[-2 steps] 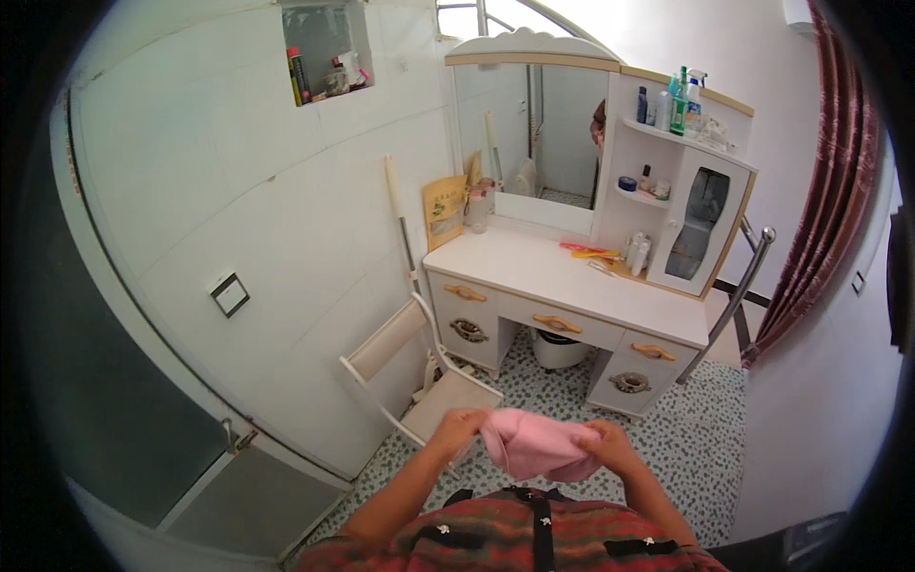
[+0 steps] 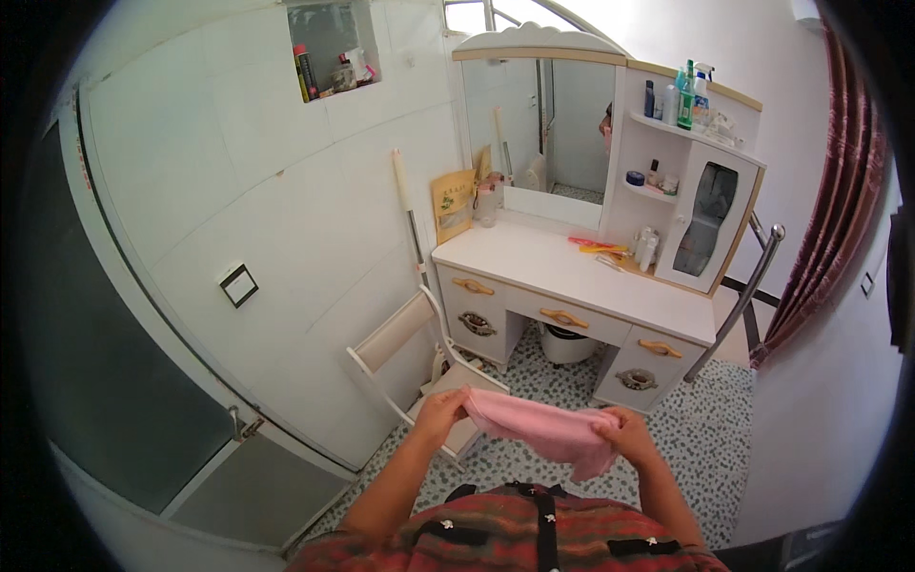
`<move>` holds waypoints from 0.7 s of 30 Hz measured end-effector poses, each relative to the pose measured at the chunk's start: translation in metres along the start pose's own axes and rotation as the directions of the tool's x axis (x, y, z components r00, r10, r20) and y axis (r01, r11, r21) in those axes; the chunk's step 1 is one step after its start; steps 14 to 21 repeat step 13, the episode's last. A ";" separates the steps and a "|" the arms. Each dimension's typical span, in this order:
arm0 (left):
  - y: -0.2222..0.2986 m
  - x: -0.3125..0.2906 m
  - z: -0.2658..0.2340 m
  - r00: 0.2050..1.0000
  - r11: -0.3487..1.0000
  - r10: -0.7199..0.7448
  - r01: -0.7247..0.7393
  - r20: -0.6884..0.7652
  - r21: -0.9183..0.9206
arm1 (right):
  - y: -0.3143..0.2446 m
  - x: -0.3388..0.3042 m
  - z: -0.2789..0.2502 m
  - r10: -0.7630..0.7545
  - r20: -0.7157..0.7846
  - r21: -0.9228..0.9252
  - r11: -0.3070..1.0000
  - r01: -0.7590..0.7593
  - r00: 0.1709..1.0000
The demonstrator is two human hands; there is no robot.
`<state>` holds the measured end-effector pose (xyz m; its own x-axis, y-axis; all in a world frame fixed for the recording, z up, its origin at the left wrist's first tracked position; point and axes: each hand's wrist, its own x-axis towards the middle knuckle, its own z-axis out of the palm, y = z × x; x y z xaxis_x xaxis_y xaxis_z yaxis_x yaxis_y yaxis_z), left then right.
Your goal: The person wipes a metal door with a pink cloth, removes a protective film strip from the door frame, and continues wiping the surface. The person then rinses the cloth in a blue basin at the sink.
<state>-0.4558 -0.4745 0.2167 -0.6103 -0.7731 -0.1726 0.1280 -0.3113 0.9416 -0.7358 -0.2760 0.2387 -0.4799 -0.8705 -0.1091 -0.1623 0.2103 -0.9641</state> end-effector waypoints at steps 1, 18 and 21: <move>0.010 0.002 -0.002 1.000 0.994 0.007 -0.011 -0.030 -0.111 | -0.006 -0.001 -0.006 -0.087 -0.001 -0.062 0.994 0.087 0.996; 0.130 0.006 0.065 0.824 0.819 0.535 -0.450 0.188 -0.355 | -0.114 -0.018 -0.086 -0.321 -0.238 0.443 0.804 0.396 0.917; 0.130 0.006 0.065 0.824 0.819 0.535 -0.450 0.188 -0.355 | -0.114 -0.018 -0.086 -0.321 -0.238 0.443 0.804 0.396 0.917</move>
